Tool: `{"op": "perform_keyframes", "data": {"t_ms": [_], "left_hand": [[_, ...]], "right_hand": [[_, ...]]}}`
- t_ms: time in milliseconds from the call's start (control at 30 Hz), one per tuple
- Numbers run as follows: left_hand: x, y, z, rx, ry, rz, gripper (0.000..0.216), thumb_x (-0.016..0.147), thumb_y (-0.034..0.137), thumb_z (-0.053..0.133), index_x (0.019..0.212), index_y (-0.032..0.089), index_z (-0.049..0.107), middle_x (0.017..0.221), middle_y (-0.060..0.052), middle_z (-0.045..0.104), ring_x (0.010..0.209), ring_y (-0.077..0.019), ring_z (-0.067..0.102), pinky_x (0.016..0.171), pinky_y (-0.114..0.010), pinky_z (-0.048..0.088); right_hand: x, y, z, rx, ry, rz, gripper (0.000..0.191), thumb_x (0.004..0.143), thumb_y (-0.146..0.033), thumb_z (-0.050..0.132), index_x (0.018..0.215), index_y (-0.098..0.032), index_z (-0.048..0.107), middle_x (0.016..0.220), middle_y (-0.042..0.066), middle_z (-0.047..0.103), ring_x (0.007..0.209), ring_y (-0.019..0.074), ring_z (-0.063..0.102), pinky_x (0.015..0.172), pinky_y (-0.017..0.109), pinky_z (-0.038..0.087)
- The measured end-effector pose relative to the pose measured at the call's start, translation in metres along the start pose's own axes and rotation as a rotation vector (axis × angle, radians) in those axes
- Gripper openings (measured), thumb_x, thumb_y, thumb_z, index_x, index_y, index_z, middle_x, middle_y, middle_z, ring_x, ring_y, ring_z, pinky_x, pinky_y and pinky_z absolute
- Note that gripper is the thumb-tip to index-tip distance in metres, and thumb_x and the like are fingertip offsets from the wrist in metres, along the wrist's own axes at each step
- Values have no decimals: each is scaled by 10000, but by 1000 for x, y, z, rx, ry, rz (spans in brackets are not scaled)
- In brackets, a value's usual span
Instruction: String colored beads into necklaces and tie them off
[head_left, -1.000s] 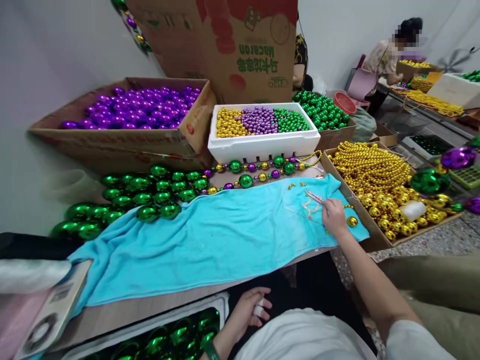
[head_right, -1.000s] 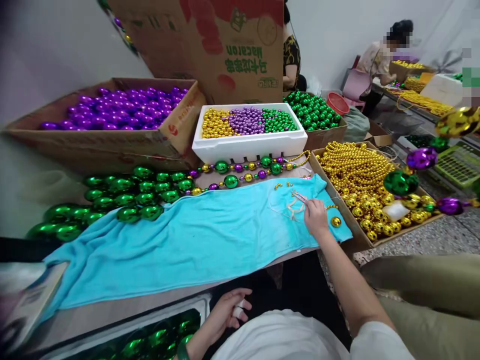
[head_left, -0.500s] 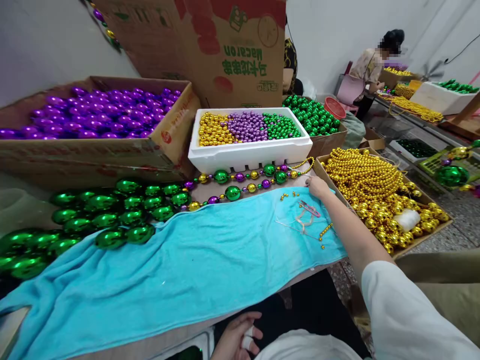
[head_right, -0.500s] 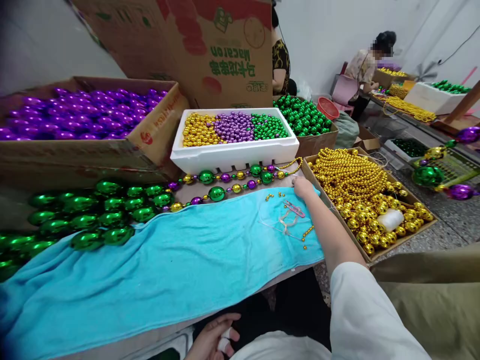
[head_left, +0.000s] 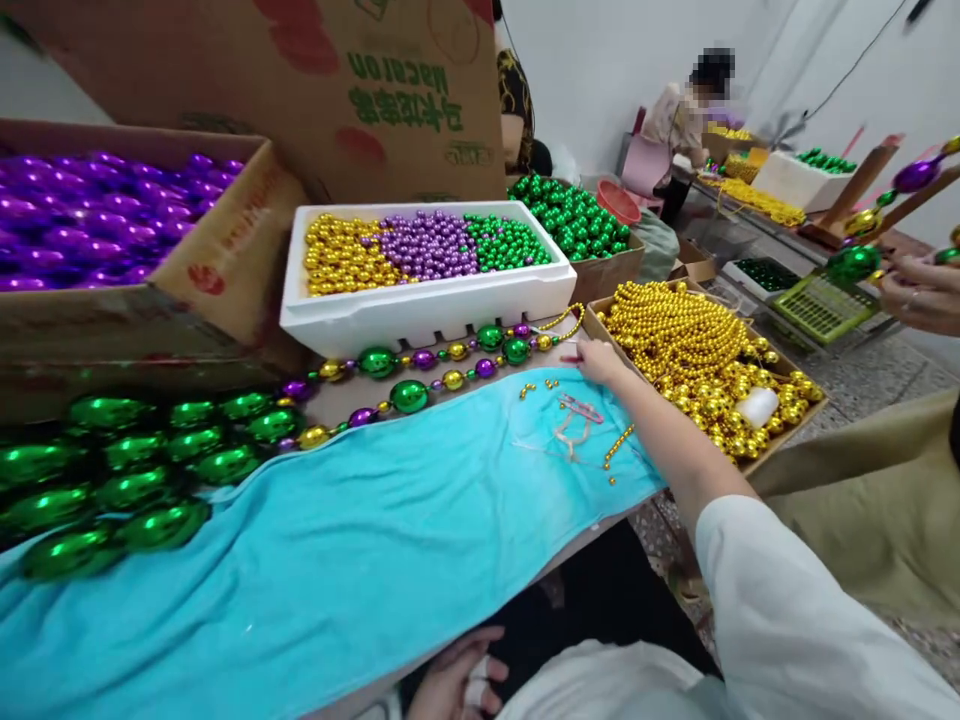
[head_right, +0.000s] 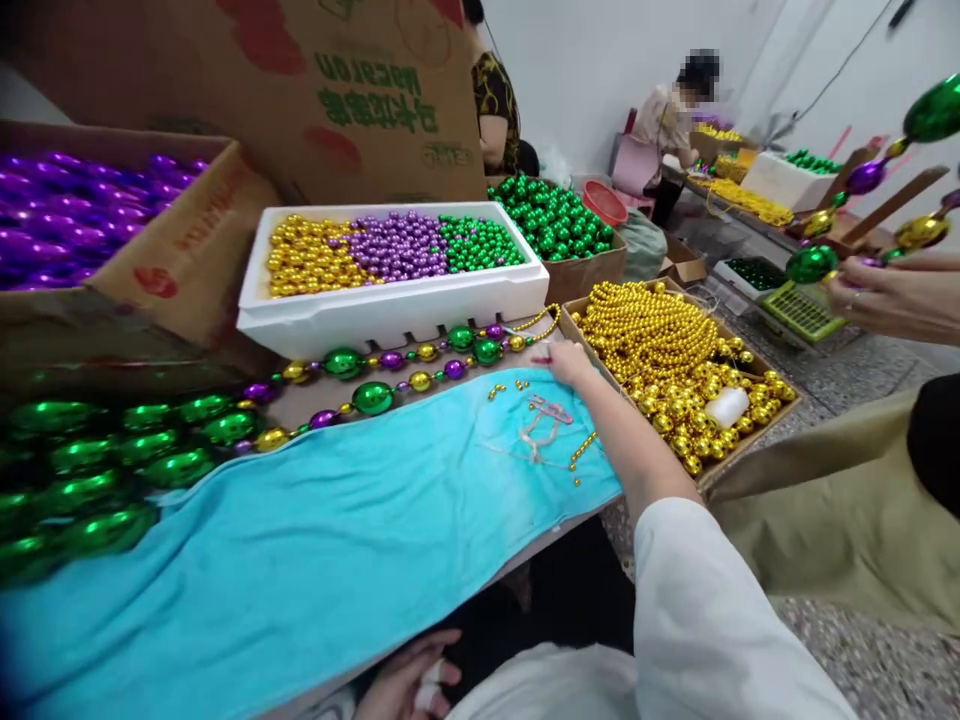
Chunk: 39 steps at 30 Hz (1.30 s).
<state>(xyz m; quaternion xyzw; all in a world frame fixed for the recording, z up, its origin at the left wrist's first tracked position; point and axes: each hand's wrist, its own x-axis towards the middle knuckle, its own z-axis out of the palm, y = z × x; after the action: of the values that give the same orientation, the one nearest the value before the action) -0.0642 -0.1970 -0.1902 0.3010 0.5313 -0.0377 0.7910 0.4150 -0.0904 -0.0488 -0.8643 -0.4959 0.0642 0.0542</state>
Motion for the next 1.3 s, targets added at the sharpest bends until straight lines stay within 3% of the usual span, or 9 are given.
{"op": "perform_keyframes", "data": {"t_ms": [167, 333, 433, 567, 700, 867, 967, 1067, 1300], "left_hand": [[-17, 8, 11, 60, -40, -12, 566, 741, 486, 684, 1163, 138, 540, 759, -73, 675, 516, -152, 628, 406, -202, 443], [-27, 2, 18, 311, 20, 77, 473, 788, 480, 607, 1096, 121, 605, 781, -68, 668, 512, -131, 611, 423, -197, 424], [-45, 14, 31, 677, -25, 355, 340, 862, 387, 529, 1039, 147, 693, 871, -89, 705, 681, -154, 668, 596, -239, 522], [-71, 52, 44, 940, 2, 735, 348, 931, 312, 435, 1115, 181, 699, 996, -88, 731, 915, -178, 686, 848, -296, 545], [-77, 79, 37, 1061, 202, 1037, 333, 959, 275, 419, 1140, 183, 682, 1014, -70, 731, 917, -164, 687, 868, -292, 542], [-65, 81, 21, 1280, 525, 1351, 308, 941, 207, 468, 1195, 167, 638, 1143, -100, 690, 1113, -218, 627, 971, -358, 489], [-57, 76, 18, 1421, 642, 1359, 399, 922, 265, 532, 1306, 159, 560, 1330, -144, 584, 1338, -306, 457, 1050, -448, 419], [-49, 73, 19, 1501, 740, 1315, 493, 911, 352, 561, 1364, 164, 511, 1420, -172, 499, 1406, -361, 349, 1074, -503, 366], [-30, 69, 5, 1513, 852, 1271, 497, 921, 437, 528, 1315, 138, 564, 1405, -196, 508, 1370, -395, 377, 1086, -538, 306]], "right_hand": [[-32, 21, -10, 197, 180, 123, 272, 931, -250, 463, 1159, -146, 570, 1109, 112, 661, 981, 212, 601, 834, 322, 458], [-89, 45, 20, 311, 110, 198, 150, 820, -265, 611, 902, -142, 634, 760, 23, 663, 659, 143, 571, 611, 238, 421], [-113, 48, 40, 317, 112, 215, 134, 811, -255, 611, 872, -141, 645, 751, 37, 650, 678, 159, 572, 620, 248, 422], [-128, 44, 43, 279, 220, 177, 197, 843, -198, 545, 996, -119, 641, 1043, 155, 634, 973, 261, 565, 818, 344, 439], [-142, 39, 35, 291, 284, 97, 199, 882, -212, 485, 974, -136, 645, 1040, 159, 617, 981, 271, 551, 866, 372, 430], [-177, 29, 41, 363, 316, -11, 203, 904, -259, 467, 934, -161, 642, 959, 120, 644, 885, 235, 585, 813, 341, 454], [-203, 16, 53, 408, 320, -75, 195, 914, -263, 463, 905, -176, 637, 907, 99, 666, 869, 217, 606, 809, 321, 468], [-226, 5, 65, 435, 318, -121, 201, 929, -263, 454, 894, -192, 639, 889, 85, 681, 865, 206, 626, 800, 308, 483], [-251, 4, 76, 445, 359, -102, 222, 945, -257, 434, 901, -199, 644, 871, 82, 690, 843, 207, 640, 784, 320, 496]]}}
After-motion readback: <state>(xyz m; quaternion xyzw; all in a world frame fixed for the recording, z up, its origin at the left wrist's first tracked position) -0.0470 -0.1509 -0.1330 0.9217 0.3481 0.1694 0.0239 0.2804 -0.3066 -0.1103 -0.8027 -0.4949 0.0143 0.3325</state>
